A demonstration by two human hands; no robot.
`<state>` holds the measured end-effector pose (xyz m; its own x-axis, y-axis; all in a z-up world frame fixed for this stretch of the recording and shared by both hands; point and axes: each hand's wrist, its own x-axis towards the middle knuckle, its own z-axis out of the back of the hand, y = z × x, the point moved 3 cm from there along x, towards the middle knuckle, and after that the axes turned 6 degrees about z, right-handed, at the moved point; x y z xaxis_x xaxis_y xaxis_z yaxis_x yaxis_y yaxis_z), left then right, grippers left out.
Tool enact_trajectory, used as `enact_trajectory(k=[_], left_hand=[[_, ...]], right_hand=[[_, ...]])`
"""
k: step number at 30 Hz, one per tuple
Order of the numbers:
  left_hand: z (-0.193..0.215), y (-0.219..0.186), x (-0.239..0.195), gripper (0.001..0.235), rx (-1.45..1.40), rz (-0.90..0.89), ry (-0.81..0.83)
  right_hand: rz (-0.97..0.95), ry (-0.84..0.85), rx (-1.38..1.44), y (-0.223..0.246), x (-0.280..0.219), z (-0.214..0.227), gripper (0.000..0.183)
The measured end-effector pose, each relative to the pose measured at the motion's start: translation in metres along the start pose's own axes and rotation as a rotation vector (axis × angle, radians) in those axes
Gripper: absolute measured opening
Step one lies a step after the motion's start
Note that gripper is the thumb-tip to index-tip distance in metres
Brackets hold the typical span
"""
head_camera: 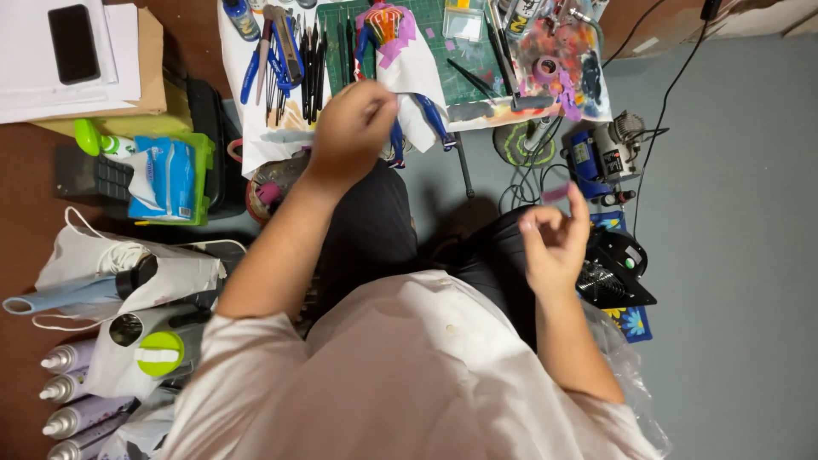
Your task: Carefully applying masking tape and paper to an action figure to protect specific areas during a painting process.
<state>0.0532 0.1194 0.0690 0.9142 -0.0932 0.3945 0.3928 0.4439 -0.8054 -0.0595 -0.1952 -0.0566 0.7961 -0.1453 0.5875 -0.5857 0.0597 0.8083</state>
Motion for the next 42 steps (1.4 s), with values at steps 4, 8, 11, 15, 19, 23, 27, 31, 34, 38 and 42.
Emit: enact_trajectory(k=[4, 8, 11, 15, 19, 23, 27, 31, 34, 38, 42], left_hand=[[-0.023, 0.101, -0.035, 0.006, 0.087, 0.385, -0.188], [-0.04, 0.119, -0.051, 0.03, -0.382, 0.731, 0.019], [-0.045, 0.099, -0.05, 0.064, -0.776, 0.85, 0.148], [-0.075, 0.111, -0.038, 0.044, -1.11, 0.801, 0.305], [-0.108, 0.127, -0.037, 0.034, -1.093, 0.78, 0.321], [-0.114, 0.118, -0.041, 0.042, -0.988, 0.754, 0.301], [-0.138, 0.129, -0.044, 0.045, -0.968, 0.639, 0.238], [-0.133, 0.11, -0.056, 0.042, -0.884, 0.385, 0.173], [-0.103, 0.091, -0.062, 0.011, -0.719, 0.201, 0.199], [-0.089, 0.099, -0.068, 0.019, -0.635, 0.152, 0.143], [-0.082, 0.1, -0.074, 0.019, -0.625, 0.195, 0.08]], right_hand=[[0.179, 0.195, -0.137, 0.008, 0.065, -0.047, 0.093], [0.186, 0.33, -0.593, 0.042, 0.114, -0.109, 0.093], [0.178, 0.507, -0.923, 0.056, 0.141, -0.147, 0.095], [-0.005, 0.787, -1.24, 0.039, 0.156, -0.169, 0.098], [-0.044, 0.838, -1.308, 0.032, 0.151, -0.167, 0.092], [-0.039, 0.79, -1.27, 0.031, 0.145, -0.155, 0.091], [-0.08, 0.635, -1.079, 0.022, 0.141, -0.132, 0.088], [-0.046, 0.465, -0.8, 0.015, 0.12, -0.104, 0.089], [-0.05, 0.322, -0.245, -0.004, 0.099, -0.074, 0.09], [-0.017, 0.277, -0.014, -0.016, 0.071, -0.045, 0.097], [0.031, 0.227, 0.044, -0.028, 0.048, -0.029, 0.096]])
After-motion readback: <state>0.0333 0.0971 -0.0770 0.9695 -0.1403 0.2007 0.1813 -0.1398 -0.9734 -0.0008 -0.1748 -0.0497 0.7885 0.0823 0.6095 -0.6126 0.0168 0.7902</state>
